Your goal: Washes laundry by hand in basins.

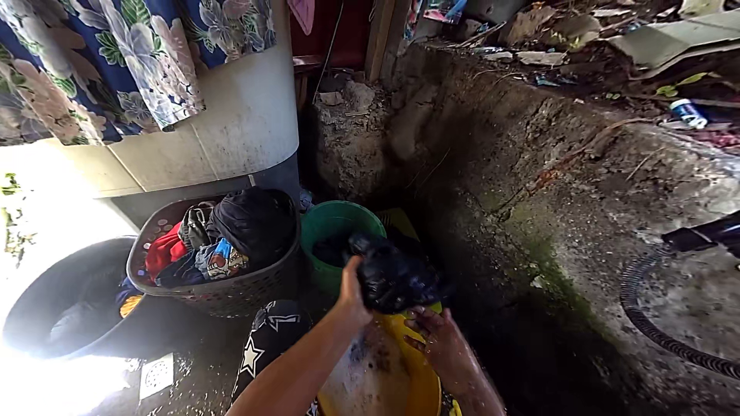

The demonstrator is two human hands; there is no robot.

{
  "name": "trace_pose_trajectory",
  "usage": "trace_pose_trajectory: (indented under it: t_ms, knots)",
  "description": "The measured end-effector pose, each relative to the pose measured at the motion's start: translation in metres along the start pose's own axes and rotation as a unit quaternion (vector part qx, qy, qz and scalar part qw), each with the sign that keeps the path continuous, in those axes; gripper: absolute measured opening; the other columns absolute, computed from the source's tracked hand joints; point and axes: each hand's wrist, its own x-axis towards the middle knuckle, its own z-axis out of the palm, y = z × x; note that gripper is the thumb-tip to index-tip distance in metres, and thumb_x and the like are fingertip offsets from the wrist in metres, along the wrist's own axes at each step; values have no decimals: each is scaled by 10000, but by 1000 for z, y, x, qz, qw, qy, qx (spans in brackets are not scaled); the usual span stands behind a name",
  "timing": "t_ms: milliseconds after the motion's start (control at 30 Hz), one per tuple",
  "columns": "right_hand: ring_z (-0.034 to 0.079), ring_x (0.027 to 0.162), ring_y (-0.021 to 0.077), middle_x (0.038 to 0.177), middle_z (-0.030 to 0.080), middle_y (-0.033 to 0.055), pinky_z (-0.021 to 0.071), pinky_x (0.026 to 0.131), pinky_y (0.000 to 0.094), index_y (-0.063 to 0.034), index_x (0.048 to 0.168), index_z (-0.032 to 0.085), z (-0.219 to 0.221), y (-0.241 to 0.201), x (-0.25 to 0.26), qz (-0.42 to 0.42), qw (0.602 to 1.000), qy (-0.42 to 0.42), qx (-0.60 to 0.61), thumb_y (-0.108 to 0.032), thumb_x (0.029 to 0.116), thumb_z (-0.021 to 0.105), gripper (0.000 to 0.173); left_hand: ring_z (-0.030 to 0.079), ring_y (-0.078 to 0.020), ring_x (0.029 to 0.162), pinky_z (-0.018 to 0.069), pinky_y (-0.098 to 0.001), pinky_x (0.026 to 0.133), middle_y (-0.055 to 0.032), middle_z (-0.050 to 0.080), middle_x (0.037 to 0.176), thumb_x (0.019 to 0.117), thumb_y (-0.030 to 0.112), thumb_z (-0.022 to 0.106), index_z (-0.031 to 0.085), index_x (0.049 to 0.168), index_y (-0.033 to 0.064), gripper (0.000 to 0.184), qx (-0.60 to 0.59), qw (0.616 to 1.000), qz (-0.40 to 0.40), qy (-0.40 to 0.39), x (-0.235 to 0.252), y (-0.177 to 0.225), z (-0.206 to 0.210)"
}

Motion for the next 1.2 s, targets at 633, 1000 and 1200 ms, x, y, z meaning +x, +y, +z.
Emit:
trace_pose_trajectory:
  t_ms: [633,1000,1200]
  knots:
    - [650,918,189,1082,628,147,571,770,362,54,1207,594,-36,50,55,3,984,122,-130,-130,1066,520,243,684,-268,1105,550,-440,957,-188,683,1255,1094,181,481,575,1385,-24,369,586,780,-66,-212,65,-9,-42]
    - [611,1218,375,1326,608,276,476,1045,515,62,1390,534,-54,45,191,51,876,56,-477,-192,990,686,497,552,-402,1325,378,-624,1125,-226,619,1368,1061,269,571,518,1490,79,471,826,384,-127,-393,47,-43,-33]
    - [378,1454,460,1564,408,266,373,1142,608,-38,1559,385,-22,58,272,84,749,23,-657,-352,900,780,829,578,-423,1283,433,-630,1054,-236,611,1371,1080,277,525,465,1529,94,489,839,381,-139,-362,60,-26,-28]
